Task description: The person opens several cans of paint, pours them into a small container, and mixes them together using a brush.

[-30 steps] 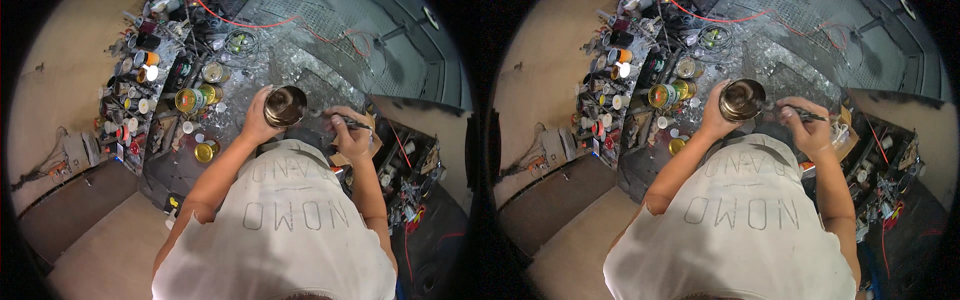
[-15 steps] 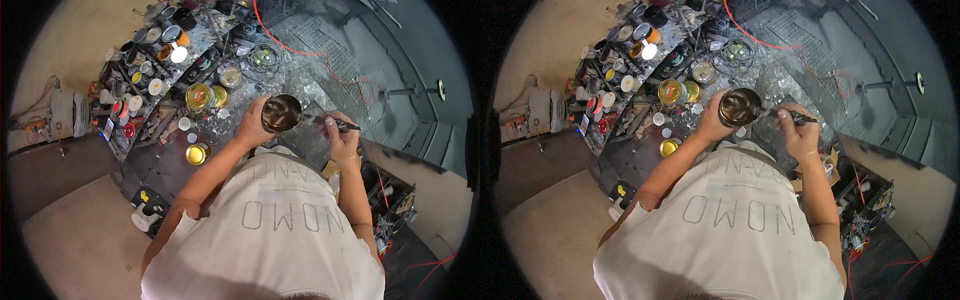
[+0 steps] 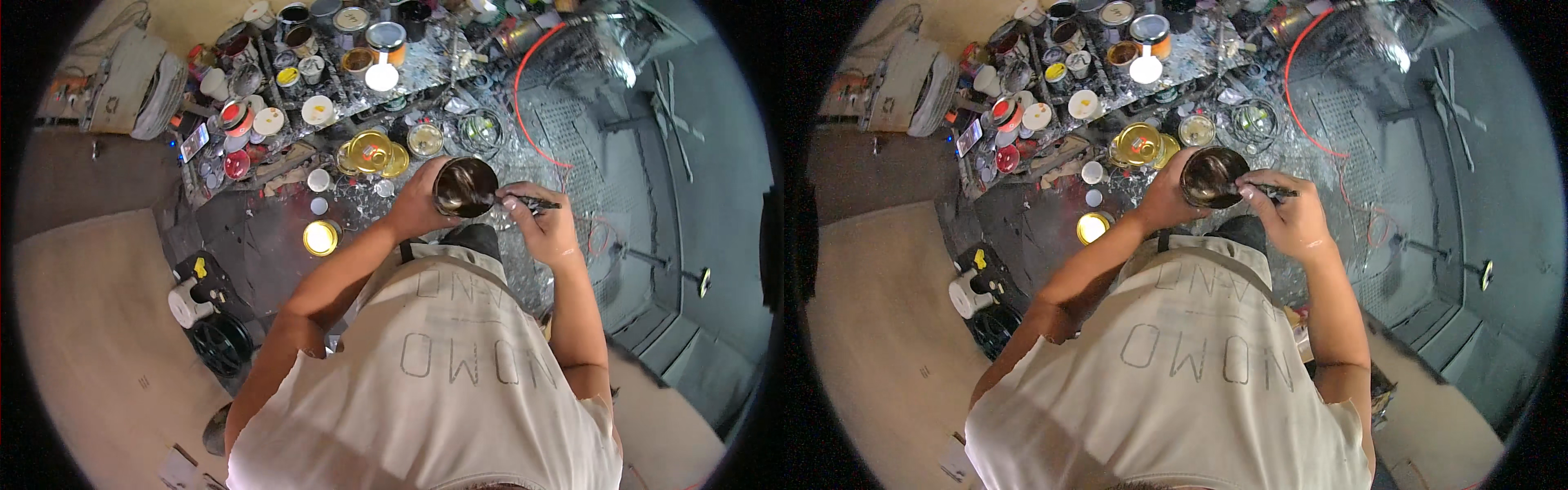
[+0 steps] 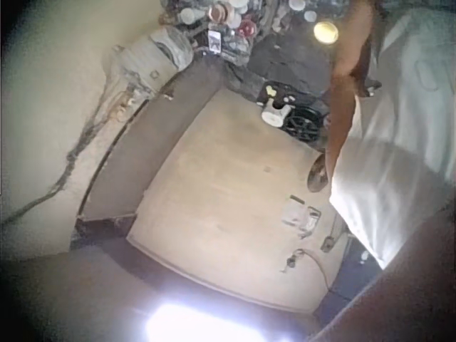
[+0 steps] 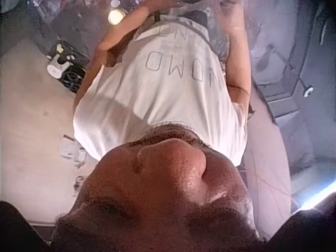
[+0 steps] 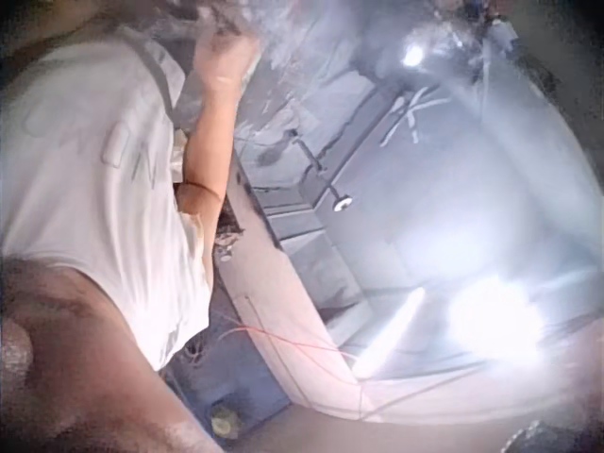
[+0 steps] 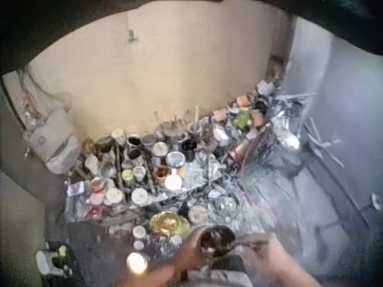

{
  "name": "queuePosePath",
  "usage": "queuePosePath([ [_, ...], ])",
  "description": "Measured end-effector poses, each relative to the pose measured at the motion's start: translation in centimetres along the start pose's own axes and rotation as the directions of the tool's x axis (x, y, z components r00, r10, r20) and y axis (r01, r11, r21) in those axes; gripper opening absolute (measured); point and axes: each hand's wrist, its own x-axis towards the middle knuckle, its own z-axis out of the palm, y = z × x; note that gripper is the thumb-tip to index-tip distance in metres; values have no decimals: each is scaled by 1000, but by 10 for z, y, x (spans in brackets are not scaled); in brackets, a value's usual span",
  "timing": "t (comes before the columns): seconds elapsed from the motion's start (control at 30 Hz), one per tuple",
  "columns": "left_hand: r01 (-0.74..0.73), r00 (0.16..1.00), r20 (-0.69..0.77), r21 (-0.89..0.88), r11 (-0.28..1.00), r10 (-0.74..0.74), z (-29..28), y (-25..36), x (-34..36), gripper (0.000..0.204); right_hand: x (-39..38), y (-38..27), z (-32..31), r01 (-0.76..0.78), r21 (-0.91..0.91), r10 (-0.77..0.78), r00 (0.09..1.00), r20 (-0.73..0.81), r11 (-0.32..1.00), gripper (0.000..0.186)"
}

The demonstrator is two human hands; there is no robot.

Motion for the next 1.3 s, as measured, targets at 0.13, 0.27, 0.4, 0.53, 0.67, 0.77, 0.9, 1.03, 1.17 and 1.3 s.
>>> queuePosePath([
  [0.13, 183, 980, -72, -27, 983, -185, -2, -11, 14, 95, 56, 14, -17, -152, -370, 167, 986, 9, 917, 18],
  [0.27, 232, 959, -146, -96, 968, -244, 1, -27, 54, 91, 101, 42, -20, -14, -12, 17, 962, 273, 1000, 19],
  [0.4, 343, 894, -294, -34, 939, -337, 19, -39, 102, 88, 180, 88, -55, 7, -309, 28, 994, 110, 951, 19],
  [0.53, 227, 854, -503, 131, 965, -132, 34, -73, 158, 92, 225, 148, -78, -202, 166, 139, 934, 329, 965, 21],
  [0.67, 333, 745, -625, 45, 942, -233, 49, -123, 212, 91, 254, 218, -118, -222, -59, 228, 906, 356, 973, 67],
  [0.77, 410, 615, -709, -87, 908, -345, 61, -167, 250, 89, 249, 278, -152, -156, -612, 452, 814, 365, 775, 84],
  [0.9, 356, 504, -771, -224, 907, -389, 75, -224, 289, 87, 191, 345, -203, -229, -713, 627, 690, 362, 663, 72],
  [1.03, 314, 397, -841, -252, 915, -368, 86, -265, 318, 88, 125, 384, -240, -406, -711, 771, 559, 303, 574, 64],
  [1.17, 308, 342, -848, -306, 901, -405, 91, -292, 334, 92, 91, 416, -263, -457, -715, 829, 457, 322, 529, 65],
  [1.3, 558, 258, -862, -237, 795, -437, 106, -299, 327, 105, 89, 438, -273, -586, -589, 827, 459, 324, 556, 65],
])
